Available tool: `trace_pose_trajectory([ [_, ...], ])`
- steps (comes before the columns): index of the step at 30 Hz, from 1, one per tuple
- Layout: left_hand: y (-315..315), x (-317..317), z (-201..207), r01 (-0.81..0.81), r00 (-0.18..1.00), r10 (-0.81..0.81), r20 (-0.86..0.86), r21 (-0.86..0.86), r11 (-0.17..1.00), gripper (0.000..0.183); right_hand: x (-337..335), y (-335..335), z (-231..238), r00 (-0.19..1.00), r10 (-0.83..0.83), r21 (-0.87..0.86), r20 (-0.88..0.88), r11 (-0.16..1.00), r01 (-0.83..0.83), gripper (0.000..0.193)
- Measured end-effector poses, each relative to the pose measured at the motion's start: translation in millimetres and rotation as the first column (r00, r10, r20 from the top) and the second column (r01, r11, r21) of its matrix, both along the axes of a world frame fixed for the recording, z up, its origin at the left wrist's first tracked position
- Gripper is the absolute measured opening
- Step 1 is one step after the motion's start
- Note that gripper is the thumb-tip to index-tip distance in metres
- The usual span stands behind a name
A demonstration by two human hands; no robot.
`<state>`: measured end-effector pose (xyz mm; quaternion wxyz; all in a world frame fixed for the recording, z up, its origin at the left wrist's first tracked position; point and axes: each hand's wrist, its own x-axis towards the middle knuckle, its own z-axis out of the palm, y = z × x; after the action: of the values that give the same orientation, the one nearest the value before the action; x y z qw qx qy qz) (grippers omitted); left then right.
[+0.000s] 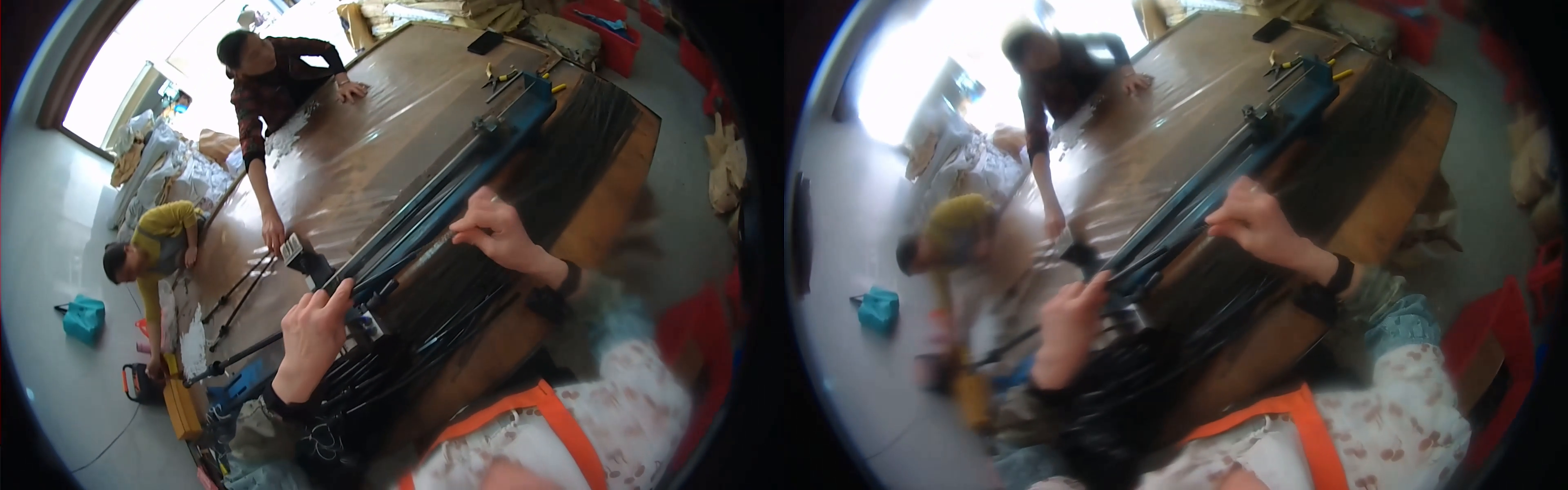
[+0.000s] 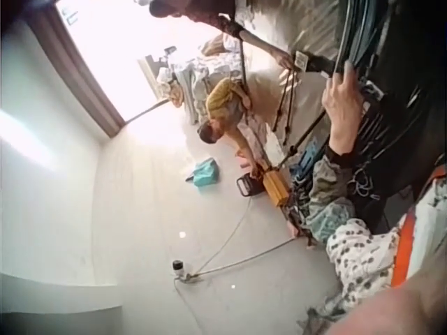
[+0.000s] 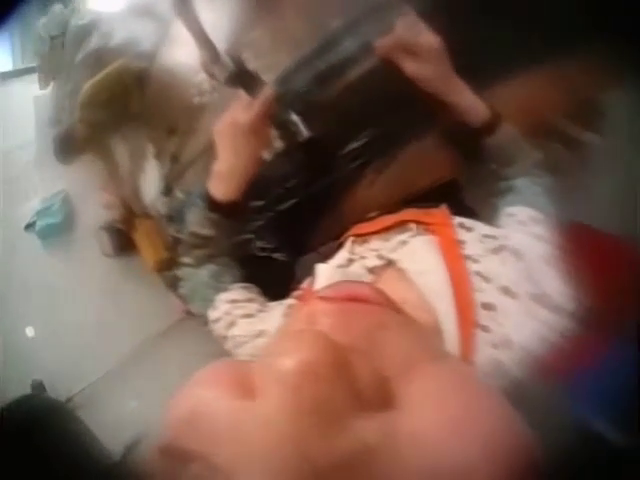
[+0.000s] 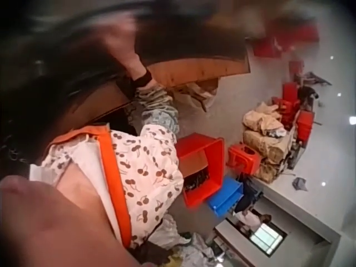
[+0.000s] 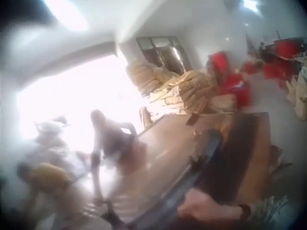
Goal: The person is using a manual machine to bundle and process long black flexible metal rods on a fabrication floor.
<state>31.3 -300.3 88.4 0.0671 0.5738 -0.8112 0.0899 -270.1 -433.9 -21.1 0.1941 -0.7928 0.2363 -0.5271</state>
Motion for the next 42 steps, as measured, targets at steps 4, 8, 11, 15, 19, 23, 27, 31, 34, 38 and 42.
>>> trace_pose_trajectory([
  [4, 9, -5, 0, 0.068, 0.993, -0.070, -0.092, -0.028, 0.997, 0.044, 57, 17, 19, 0.989, 0.133, -0.283, 0.060, 0.953, -0.111, 0.029],
  [8, 16, 49, 12, -0.013, 0.999, 0.021, 0.048, -0.162, 0.987, 0.061, 38, -24, -7, 0.991, -0.045, -0.209, -0.122, 0.978, 0.019, 0.030],
  [11, 18, 36, 5, 0.044, 0.999, -0.045, -0.003, -0.125, 0.991, 0.062, 83, 6, 4, 0.997, 0.058, -0.316, -0.047, 0.946, -0.070, 0.029],
  [15, 42, 91, 35, -0.137, 0.990, 0.141, -0.018, -0.393, 0.909, 0.037, 71, -46, 23, 0.977, -0.107, -0.414, -0.184, 0.910, 0.021, 0.029],
  [19, 84, 178, 72, -0.408, 0.903, 0.416, -0.105, -0.509, 0.758, 0.016, 87, -65, -9, 0.955, 0.090, 0.059, -0.283, 0.995, -0.077, 0.022],
  [23, 111, 186, 67, -0.433, 0.890, 0.434, -0.141, -0.561, 0.706, 0.020, 208, -22, 39, 0.830, 0.503, 0.283, -0.243, 0.855, -0.435, 0.019],
  [27, 149, 183, 51, -0.508, 0.861, 0.420, -0.285, -0.499, 0.702, 0.022, 256, -12, 40, 0.774, 0.600, 0.096, -0.202, 0.798, -0.594, 0.017],
  [31, 179, 200, 35, -0.537, 0.832, 0.537, -0.141, -0.444, 0.717, 0.023, 270, -11, 36, 0.738, 0.627, 0.154, -0.251, 0.778, -0.609, 0.019],
  [34, 176, 204, 23, -0.630, 0.776, 0.581, -0.246, -0.348, 0.694, 0.023, 289, -11, 37, 0.718, 0.620, 0.068, -0.318, 0.770, -0.635, 0.020],
  [38, 159, 203, 7, -0.640, 0.767, 0.563, -0.309, -0.301, 0.707, 0.024, 309, 9, 42, 0.521, 0.498, 0.155, -0.693, 0.808, -0.568, 0.013],
  [42, 148, 214, 9, -0.638, 0.770, 0.588, -0.250, -0.265, 0.723, 0.024, 277, -31, 25, 0.720, 0.237, -0.146, -0.653, 0.892, -0.427, 0.004],
])
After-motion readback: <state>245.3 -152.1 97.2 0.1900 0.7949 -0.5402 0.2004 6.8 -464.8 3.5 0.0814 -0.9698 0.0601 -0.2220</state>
